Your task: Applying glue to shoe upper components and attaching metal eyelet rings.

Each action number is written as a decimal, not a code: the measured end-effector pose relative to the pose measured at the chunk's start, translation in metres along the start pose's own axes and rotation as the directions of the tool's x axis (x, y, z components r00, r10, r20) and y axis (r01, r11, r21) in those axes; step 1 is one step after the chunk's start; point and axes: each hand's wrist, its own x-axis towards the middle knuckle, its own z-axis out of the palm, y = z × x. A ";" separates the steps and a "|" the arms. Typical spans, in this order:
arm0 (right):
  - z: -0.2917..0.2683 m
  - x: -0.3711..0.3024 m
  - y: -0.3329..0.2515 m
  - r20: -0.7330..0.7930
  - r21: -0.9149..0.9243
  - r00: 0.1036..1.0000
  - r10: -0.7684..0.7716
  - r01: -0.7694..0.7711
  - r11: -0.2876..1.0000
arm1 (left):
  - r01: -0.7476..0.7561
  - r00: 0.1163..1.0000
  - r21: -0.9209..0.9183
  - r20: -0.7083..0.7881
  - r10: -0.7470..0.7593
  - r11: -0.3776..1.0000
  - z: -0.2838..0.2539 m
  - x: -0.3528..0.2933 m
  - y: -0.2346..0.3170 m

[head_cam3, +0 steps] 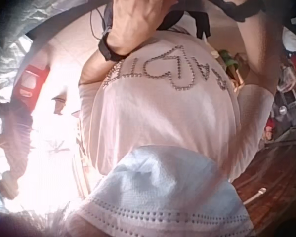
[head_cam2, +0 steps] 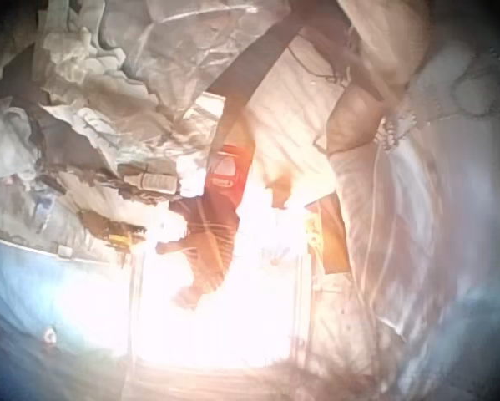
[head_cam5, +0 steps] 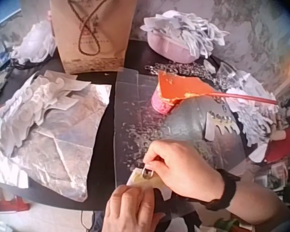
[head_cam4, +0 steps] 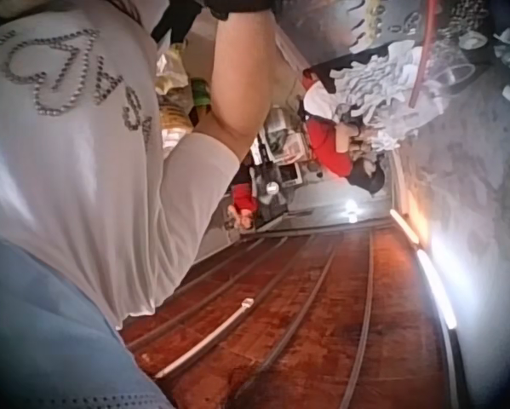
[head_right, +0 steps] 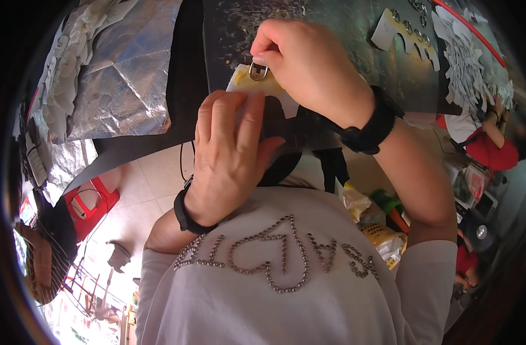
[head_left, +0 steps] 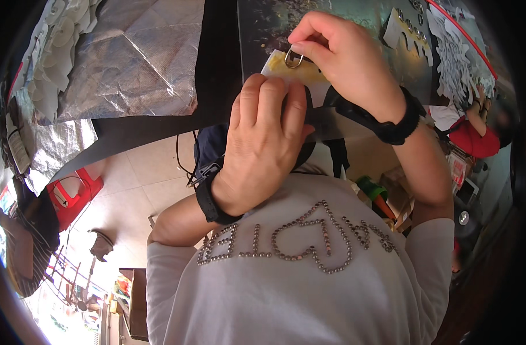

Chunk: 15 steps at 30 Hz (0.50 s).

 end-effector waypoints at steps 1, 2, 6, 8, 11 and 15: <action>0.000 0.000 0.000 -0.013 -0.017 1.000 -0.023 0.023 1.000 | 0.000 1.000 0.009 -0.013 0.000 1.000 0.000 0.001 0.000; 0.001 0.000 0.001 -0.013 -0.017 1.000 -0.023 0.022 1.000 | 0.000 1.000 0.009 -0.013 0.001 1.000 0.002 0.001 -0.001; 0.003 0.000 0.002 -0.026 -0.038 0.999 -0.044 0.043 0.998 | 0.013 1.000 0.053 -0.017 -0.013 0.998 0.005 0.003 -0.001; 0.004 0.000 0.003 -0.027 -0.032 0.999 -0.034 0.033 0.999 | 0.025 1.000 0.065 -0.013 -0.024 0.998 0.005 0.004 -0.001; 0.004 0.001 0.005 -0.052 -0.098 0.992 -0.116 0.110 0.989 | 0.037 0.999 0.075 -0.022 -0.035 0.997 0.007 0.004 -0.001; 0.005 0.002 0.006 -0.061 -0.111 0.992 -0.114 0.107 0.988 | 0.025 0.999 0.100 -0.023 -0.023 0.995 0.008 0.006 -0.002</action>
